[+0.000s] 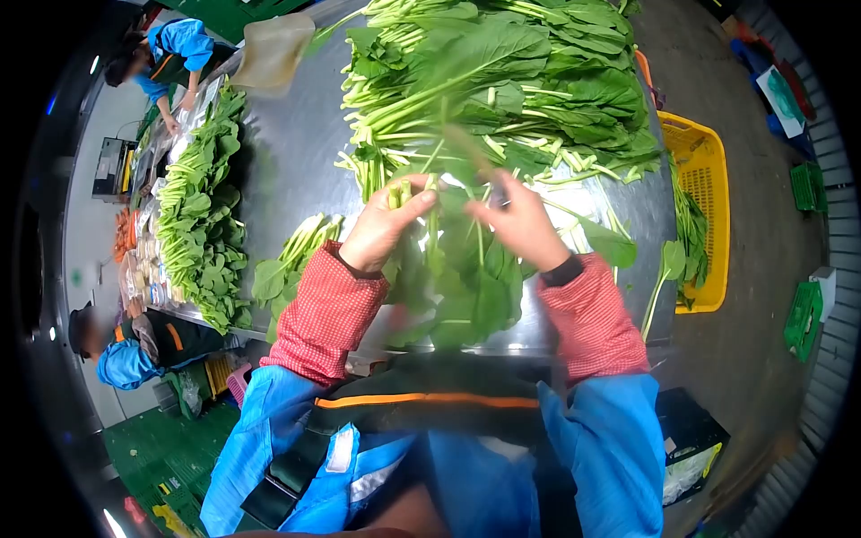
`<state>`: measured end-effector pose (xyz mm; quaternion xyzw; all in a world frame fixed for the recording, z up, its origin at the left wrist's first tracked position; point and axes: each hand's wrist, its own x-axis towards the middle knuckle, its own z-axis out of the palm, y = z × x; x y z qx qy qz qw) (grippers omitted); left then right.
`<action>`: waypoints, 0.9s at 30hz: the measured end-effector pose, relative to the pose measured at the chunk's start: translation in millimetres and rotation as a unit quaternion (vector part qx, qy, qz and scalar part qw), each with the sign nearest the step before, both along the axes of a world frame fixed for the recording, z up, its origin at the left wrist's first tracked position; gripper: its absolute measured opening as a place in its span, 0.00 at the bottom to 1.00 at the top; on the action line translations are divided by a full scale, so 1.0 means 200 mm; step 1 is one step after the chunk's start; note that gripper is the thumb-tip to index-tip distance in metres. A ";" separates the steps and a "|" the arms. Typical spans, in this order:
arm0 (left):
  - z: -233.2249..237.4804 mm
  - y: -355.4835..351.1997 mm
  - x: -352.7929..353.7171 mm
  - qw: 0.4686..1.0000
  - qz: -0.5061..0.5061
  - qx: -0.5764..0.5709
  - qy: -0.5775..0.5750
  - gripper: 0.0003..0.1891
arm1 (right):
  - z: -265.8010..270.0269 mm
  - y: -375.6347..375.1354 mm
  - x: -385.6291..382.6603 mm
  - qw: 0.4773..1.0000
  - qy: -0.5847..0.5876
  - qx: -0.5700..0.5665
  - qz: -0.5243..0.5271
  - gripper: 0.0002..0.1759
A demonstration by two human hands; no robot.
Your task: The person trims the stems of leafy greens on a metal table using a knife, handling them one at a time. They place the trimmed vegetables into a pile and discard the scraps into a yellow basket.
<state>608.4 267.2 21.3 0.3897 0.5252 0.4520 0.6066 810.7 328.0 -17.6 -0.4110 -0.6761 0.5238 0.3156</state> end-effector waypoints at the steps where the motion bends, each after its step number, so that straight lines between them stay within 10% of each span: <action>1: -0.04 0.00 0.00 1.000 -0.007 0.013 -0.017 0.13 | 0.00 -0.02 -0.03 0.996 -0.034 0.050 0.069 0.21; 5: 0.08 -0.05 -0.17 0.979 0.007 -0.016 -0.204 0.12 | -0.03 0.04 -0.03 0.991 -0.020 -0.123 0.039 0.16; 7: 0.22 -0.11 -0.32 0.979 0.039 -0.026 -0.197 0.13 | -0.16 0.12 0.02 0.986 -0.166 -0.030 -0.007 0.17; 11: 0.34 -0.20 -0.64 0.979 0.098 0.044 0.174 0.12 | -0.17 0.06 -0.09 0.980 -0.184 0.056 0.047 0.19; 14: 0.19 -0.27 -0.81 0.770 0.115 0.061 0.624 0.16 | -0.18 0.04 -0.29 0.978 -0.187 0.064 0.062 0.17; 19: -0.31 -0.45 -1.02 0.653 0.031 -0.117 0.748 0.45 | -0.32 0.03 -0.69 0.993 -0.097 0.050 0.049 0.25; 20: -0.45 -0.50 -1.06 0.621 0.065 0.016 0.781 0.50 | -0.30 0.03 -0.76 0.990 -0.130 0.044 0.045 0.28; 27: -0.37 -0.30 -0.73 0.828 0.191 0.106 0.517 0.24 | -0.43 0.05 -1.02 0.964 -0.264 0.006 0.019 0.27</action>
